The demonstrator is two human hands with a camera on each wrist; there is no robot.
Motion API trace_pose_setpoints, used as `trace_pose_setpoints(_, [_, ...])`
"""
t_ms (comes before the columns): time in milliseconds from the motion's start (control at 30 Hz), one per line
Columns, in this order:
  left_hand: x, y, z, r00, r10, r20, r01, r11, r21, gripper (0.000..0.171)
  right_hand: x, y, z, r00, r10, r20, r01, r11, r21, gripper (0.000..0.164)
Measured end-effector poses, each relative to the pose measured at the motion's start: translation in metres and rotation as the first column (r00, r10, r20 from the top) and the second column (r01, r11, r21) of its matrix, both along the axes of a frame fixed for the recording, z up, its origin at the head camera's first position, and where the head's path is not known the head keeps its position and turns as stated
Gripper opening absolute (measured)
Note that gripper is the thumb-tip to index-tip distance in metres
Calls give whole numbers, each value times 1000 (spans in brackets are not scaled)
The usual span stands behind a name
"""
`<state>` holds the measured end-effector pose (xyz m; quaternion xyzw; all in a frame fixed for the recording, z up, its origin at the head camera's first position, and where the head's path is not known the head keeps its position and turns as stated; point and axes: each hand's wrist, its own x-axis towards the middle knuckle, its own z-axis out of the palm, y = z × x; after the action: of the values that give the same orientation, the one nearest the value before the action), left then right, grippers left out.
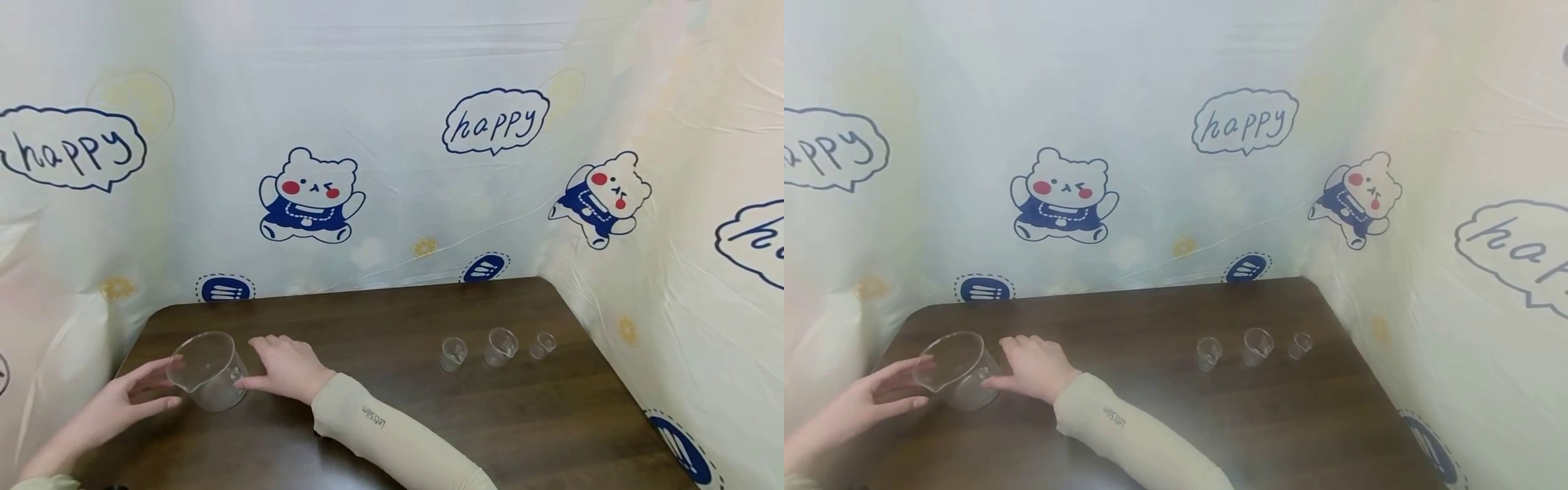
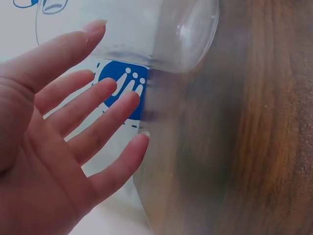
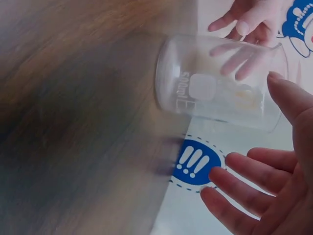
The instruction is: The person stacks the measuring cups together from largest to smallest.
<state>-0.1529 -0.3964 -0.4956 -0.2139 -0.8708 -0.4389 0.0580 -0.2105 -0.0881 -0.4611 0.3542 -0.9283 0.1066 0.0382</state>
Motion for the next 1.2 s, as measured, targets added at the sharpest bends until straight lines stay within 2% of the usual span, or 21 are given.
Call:
trace_pose_setpoints(133, [-4,4,2,999,-52,7,52,999,9,69,0,-4,2,996,10,93,-5,999,-52,74])
trace_pose_setpoints(267, [-4,9,-2,996,-91,17,91,996,22,71,3,-7,-1,981,2,195,17,995,-95,71])
trace_pose_setpoints(400, [-5,9,-6,991,-131,27,130,990,56,72,5,-13,-3,969,-7,246,38,992,-119,67])
trace_pose_setpoints(567, [-9,8,-5,990,-139,38,136,988,71,74,2,-21,-4,971,-8,239,38,992,-121,65])
trace_pose_setpoints(900, [-15,11,0,990,-133,40,130,989,76,73,-1,-25,6,966,7,260,37,986,-166,63])
trace_pose_setpoints(1200, [-12,14,1,994,-99,35,97,993,69,70,2,-27,2,968,-10,250,57,982,-180,62])
